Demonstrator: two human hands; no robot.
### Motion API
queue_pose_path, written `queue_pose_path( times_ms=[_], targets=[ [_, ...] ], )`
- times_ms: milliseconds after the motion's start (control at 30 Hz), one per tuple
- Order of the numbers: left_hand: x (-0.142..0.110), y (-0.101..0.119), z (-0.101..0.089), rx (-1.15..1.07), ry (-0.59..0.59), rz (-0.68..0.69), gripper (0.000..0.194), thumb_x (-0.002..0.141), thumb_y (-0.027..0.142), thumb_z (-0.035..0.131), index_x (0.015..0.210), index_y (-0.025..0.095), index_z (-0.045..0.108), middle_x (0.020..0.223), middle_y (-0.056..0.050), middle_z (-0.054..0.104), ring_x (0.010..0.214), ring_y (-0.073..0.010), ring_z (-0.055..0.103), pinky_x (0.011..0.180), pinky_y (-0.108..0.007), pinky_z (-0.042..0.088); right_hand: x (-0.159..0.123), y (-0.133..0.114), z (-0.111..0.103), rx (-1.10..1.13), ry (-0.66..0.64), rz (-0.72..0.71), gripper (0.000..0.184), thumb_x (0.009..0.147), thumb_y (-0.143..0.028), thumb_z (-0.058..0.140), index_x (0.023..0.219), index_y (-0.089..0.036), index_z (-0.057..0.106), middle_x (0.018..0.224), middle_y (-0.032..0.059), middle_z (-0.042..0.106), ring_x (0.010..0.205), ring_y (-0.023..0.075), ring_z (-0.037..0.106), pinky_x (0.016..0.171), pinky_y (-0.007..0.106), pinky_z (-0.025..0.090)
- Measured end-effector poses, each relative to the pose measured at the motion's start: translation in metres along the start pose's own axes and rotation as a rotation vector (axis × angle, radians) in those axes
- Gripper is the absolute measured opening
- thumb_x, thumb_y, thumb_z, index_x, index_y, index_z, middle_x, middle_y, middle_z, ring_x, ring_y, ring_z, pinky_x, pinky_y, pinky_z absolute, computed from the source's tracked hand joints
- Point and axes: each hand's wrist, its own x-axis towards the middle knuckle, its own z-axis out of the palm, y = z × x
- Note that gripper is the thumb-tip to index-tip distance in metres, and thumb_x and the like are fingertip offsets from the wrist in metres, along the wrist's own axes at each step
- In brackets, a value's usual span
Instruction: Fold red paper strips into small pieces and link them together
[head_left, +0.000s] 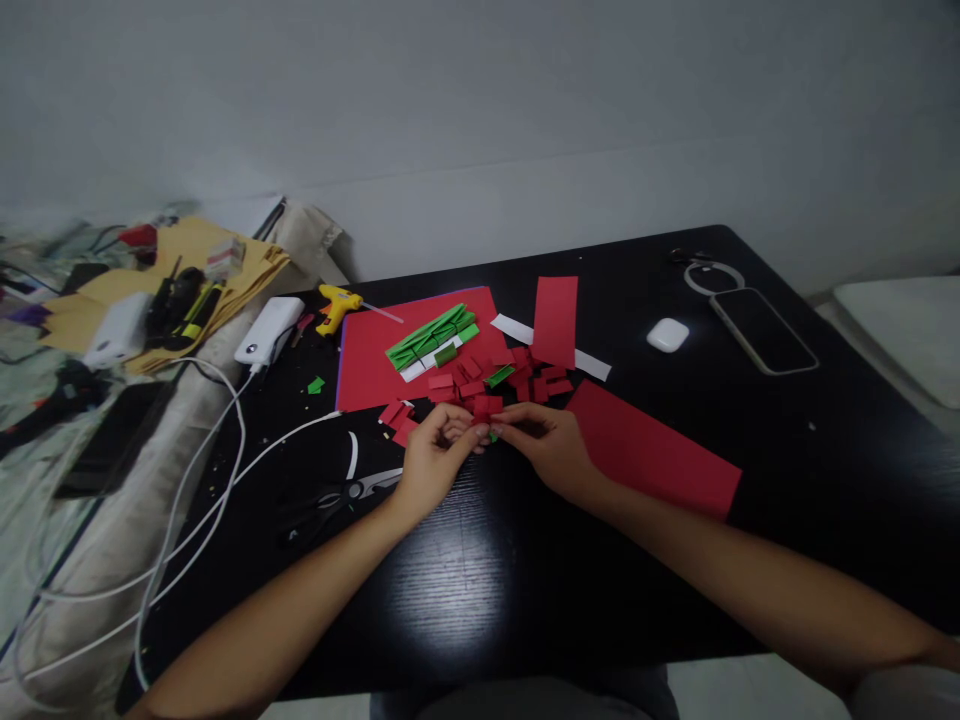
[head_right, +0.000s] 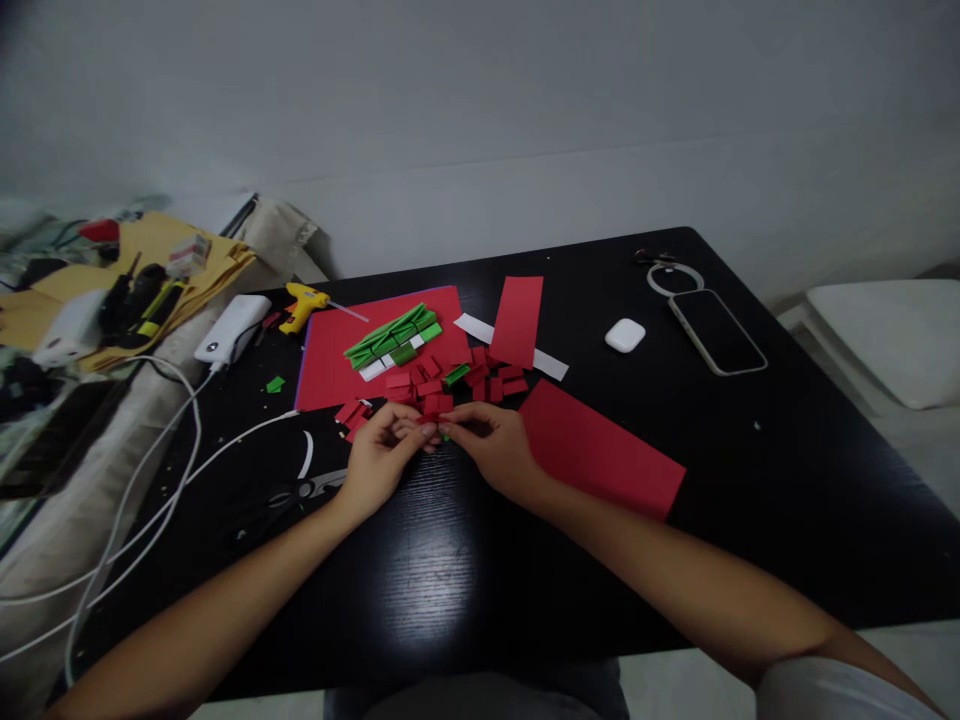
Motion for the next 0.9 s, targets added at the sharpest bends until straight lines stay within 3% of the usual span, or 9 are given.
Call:
queue_pose_path(
  times_ms=[533, 900],
  targets=[
    [0.0, -0.001, -0.001, 0.006, 0.006, 0.015, 0.024, 0.081, 0.032, 0.077, 0.086, 0.016, 0.059, 0.072, 0.0, 0.068, 0.064, -0.0108, 0.065, 0.065, -0.023, 0.053, -0.001, -0.005, 0.0, -0.006, -0.017, 0.023, 0.016, 0.074, -0.035, 0.08, 0.082, -0.022, 0.077, 0.087, 0.0042, 0.078, 0.083, 0.0218, 0.074, 0.08, 0.036, 0.06],
    [0.0, 0.002, -0.001, 0.068, 0.022, 0.024, 0.024, 0.084, 0.037, 0.073, 0.09, 0.016, 0.061, 0.078, 0.0, 0.066, 0.064, -0.0095, 0.064, 0.062, -0.021, 0.053, 0.001, -0.01, 0.0, 0.009, -0.029, 0.077, 0.024, 0.074, -0.041, 0.08, 0.08, -0.019, 0.071, 0.074, 0.0016, 0.073, 0.068, 0.0174, 0.07, 0.069, 0.03, 0.058]
  ],
)
